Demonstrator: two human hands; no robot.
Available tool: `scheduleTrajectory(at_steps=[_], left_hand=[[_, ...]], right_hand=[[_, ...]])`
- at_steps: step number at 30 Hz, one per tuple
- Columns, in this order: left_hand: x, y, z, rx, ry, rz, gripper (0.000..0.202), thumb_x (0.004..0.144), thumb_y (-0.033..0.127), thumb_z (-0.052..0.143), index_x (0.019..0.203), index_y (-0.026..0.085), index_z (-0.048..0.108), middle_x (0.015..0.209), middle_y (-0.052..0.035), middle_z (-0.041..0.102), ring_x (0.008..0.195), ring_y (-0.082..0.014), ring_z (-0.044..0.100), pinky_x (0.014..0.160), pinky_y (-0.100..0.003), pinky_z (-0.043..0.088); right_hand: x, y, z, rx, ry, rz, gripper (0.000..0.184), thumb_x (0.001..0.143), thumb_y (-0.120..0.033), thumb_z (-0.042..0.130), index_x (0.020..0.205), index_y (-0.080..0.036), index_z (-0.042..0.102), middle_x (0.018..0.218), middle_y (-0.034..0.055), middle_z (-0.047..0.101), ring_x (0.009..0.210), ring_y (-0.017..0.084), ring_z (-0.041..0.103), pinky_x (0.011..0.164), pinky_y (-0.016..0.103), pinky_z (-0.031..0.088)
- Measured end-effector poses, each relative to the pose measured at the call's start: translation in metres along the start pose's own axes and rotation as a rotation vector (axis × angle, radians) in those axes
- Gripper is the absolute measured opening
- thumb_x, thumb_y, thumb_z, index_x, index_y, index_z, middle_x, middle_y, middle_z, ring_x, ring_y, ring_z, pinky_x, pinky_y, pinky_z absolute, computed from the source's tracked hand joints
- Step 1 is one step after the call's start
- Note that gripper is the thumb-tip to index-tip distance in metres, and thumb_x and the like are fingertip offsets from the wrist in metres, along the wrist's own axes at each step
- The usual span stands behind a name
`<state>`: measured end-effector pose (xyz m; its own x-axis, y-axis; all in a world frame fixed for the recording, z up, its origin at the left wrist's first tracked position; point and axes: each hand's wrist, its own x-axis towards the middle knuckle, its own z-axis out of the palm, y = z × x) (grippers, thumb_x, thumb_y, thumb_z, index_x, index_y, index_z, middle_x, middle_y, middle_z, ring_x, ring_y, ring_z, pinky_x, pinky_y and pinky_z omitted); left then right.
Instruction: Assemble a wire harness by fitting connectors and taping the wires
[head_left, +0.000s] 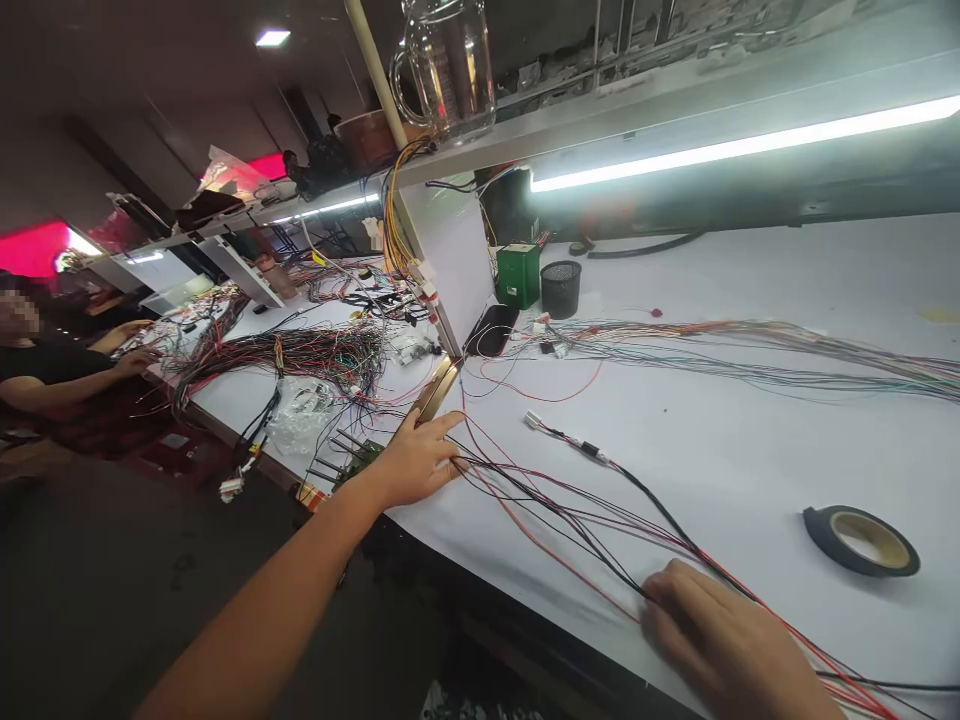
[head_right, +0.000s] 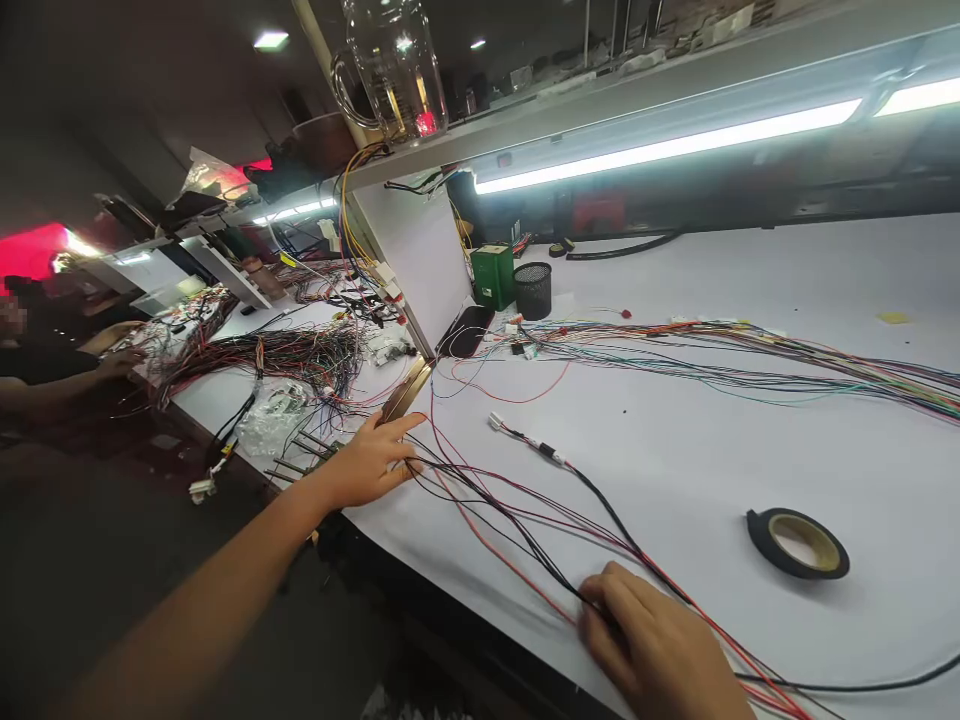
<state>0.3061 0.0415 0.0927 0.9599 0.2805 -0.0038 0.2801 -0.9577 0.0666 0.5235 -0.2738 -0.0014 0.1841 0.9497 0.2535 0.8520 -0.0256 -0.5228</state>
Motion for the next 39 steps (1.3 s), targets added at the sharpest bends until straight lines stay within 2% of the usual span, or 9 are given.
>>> scheduleTrajectory(at_steps=[3,8,11,14,17,24,30,35,39], left_hand=[[-0.004,0.002,-0.003,0.059,-0.015,-0.017,0.022,0.089,0.033,0.051,0.084,0.025,0.071,0.139,-0.0042,0.049,0.122,-0.0261,0.048,0.104,-0.048,0.027],[-0.012,-0.033,-0.015,0.131,0.143,-0.353,0.021,0.089,0.028,0.048,0.092,0.024,0.069,0.091,-0.0039,0.071,0.093,-0.0241,0.061,0.093,-0.046,0.036],[-0.018,-0.036,-0.018,0.150,0.176,-0.439,0.038,0.084,0.023,0.051,0.121,0.022,0.059,0.114,-0.0093,0.065,0.107,-0.0277,0.057,0.094,-0.046,0.039],[-0.018,-0.008,-0.016,0.211,0.147,-0.284,0.066,0.076,0.008,0.048,0.139,0.024,0.040,0.143,-0.0128,0.041,0.130,-0.0303,0.040,0.107,-0.054,0.026],[-0.011,0.041,-0.012,0.122,0.117,-0.004,0.065,0.078,0.006,0.045,0.139,0.029,0.040,0.151,-0.0094,0.029,0.138,-0.0258,0.028,0.112,-0.054,0.013],[0.029,0.135,0.017,-0.208,0.087,0.316,0.033,0.092,0.035,0.048,0.122,0.022,0.053,0.121,-0.0046,0.062,0.121,-0.0197,0.047,0.114,-0.048,0.008],[0.051,0.150,0.035,-0.248,0.124,0.344,0.019,0.092,0.020,0.046,0.088,0.022,0.064,0.089,-0.0004,0.064,0.087,-0.0136,0.057,0.101,-0.040,0.029],[0.043,0.150,0.035,-0.174,0.161,0.451,0.020,0.091,0.014,0.043,0.093,0.020,0.062,0.090,-0.0017,0.063,0.081,-0.0147,0.053,0.077,-0.031,0.038],[0.034,0.151,0.045,-0.235,0.137,0.333,0.021,0.092,0.022,0.044,0.107,0.018,0.059,0.086,-0.0036,0.061,0.077,-0.0158,0.053,0.064,-0.028,0.038]], right_hand=[[-0.003,-0.001,0.001,-0.011,-0.033,0.059,0.016,0.096,-0.026,0.035,0.088,-0.025,0.048,0.074,-0.0018,0.055,0.056,0.014,0.054,0.054,0.025,0.041],[-0.004,0.003,0.004,0.009,-0.040,0.054,0.014,0.096,-0.028,0.037,0.088,-0.026,0.048,0.075,-0.0025,0.056,0.057,0.015,0.055,0.054,0.026,0.040],[-0.003,0.004,0.002,0.062,-0.088,0.110,0.014,0.095,-0.029,0.039,0.084,-0.026,0.048,0.073,-0.0034,0.056,0.059,0.015,0.055,0.055,0.026,0.041],[-0.002,0.002,-0.003,0.138,-0.128,0.207,0.014,0.094,-0.030,0.040,0.083,-0.026,0.048,0.071,-0.0038,0.055,0.059,0.015,0.053,0.056,0.027,0.040],[0.001,-0.002,-0.010,0.235,-0.160,0.292,0.017,0.094,-0.030,0.038,0.082,-0.025,0.049,0.072,-0.0031,0.055,0.062,0.016,0.052,0.059,0.028,0.041],[0.005,-0.004,-0.017,0.353,-0.128,0.282,0.016,0.094,-0.030,0.040,0.083,-0.024,0.050,0.076,-0.0010,0.055,0.068,0.017,0.052,0.063,0.031,0.041],[0.006,-0.006,-0.017,0.379,-0.075,0.224,0.015,0.094,-0.025,0.040,0.081,-0.023,0.048,0.078,-0.0005,0.054,0.069,0.017,0.052,0.065,0.031,0.042],[0.000,-0.001,-0.010,0.288,-0.064,0.257,0.017,0.093,-0.030,0.047,0.107,-0.027,0.057,0.086,-0.0007,0.064,0.077,0.018,0.060,0.069,0.032,0.046],[-0.002,0.001,-0.007,0.288,-0.045,0.216,0.020,0.094,-0.031,0.048,0.110,-0.027,0.059,0.095,0.0013,0.066,0.083,0.019,0.062,0.073,0.032,0.049]])
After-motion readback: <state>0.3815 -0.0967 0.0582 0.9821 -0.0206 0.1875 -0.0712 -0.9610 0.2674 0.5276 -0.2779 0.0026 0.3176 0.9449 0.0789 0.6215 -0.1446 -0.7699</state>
